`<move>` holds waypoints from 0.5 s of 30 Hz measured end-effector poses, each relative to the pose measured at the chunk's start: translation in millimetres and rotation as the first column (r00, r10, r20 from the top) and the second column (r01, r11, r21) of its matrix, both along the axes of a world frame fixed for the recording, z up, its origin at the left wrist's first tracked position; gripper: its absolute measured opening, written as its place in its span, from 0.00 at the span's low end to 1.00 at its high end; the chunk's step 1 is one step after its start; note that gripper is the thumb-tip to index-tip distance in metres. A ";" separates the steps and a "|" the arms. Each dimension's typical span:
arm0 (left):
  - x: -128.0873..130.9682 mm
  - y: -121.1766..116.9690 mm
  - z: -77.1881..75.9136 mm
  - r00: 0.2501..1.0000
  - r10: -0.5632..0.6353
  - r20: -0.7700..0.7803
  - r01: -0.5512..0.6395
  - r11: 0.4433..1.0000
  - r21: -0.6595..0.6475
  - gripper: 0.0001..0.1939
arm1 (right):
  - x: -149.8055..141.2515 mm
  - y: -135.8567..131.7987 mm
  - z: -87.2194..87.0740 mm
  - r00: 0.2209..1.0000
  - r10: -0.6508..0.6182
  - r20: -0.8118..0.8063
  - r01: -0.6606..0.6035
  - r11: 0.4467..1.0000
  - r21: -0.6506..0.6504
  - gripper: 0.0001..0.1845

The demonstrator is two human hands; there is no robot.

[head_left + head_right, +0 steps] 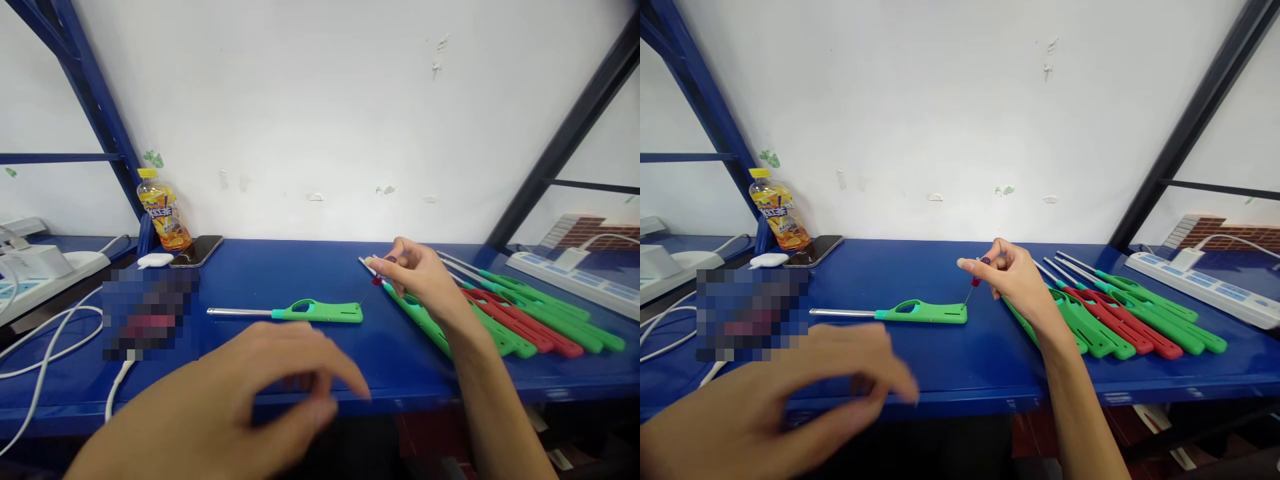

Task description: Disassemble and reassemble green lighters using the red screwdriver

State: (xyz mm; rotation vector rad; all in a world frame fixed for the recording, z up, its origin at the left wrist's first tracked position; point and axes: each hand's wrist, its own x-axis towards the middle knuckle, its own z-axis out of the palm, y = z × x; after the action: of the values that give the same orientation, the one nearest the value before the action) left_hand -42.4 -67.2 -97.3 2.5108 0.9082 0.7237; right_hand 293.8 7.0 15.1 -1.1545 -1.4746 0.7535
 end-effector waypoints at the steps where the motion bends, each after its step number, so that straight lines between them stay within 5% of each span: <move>1: 16.8 13.1 32.9 0.992 0.007 -0.130 -0.006 1.000 0.009 0.17 | 0.0 -0.1 0.1 1.000 -0.006 0.012 0.006 1.000 0.008 0.29; 3: 48.0 34.5 82.0 0.963 0.129 -0.238 -0.094 0.984 0.153 0.19 | 0.2 -1.1 0.9 0.999 -0.040 0.036 0.038 0.998 0.047 0.28; 5: 67.9 49.4 101.2 0.937 0.196 -0.288 -0.129 0.963 0.235 0.23 | 0.3 -2.4 1.8 0.994 -0.105 0.031 0.100 0.987 0.122 0.26; 10: 68.4 68.9 75.5 0.873 0.245 -0.422 -0.164 0.962 0.218 0.27 | 1.2 0.4 -1.1 0.949 -0.315 -0.031 0.313 0.918 0.244 0.21; 15: 63.7 75.0 70.1 0.863 0.201 -0.464 -0.126 0.974 0.187 0.24 | 4.7 14.9 -15.3 0.793 -0.395 0.463 0.350 0.918 0.184 0.14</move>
State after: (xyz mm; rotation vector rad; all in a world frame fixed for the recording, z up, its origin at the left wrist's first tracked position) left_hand 21.3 7.8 -27.3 2.8340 1.2888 0.2080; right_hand 298.5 21.9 -0.2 -1.5870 -1.5935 0.1084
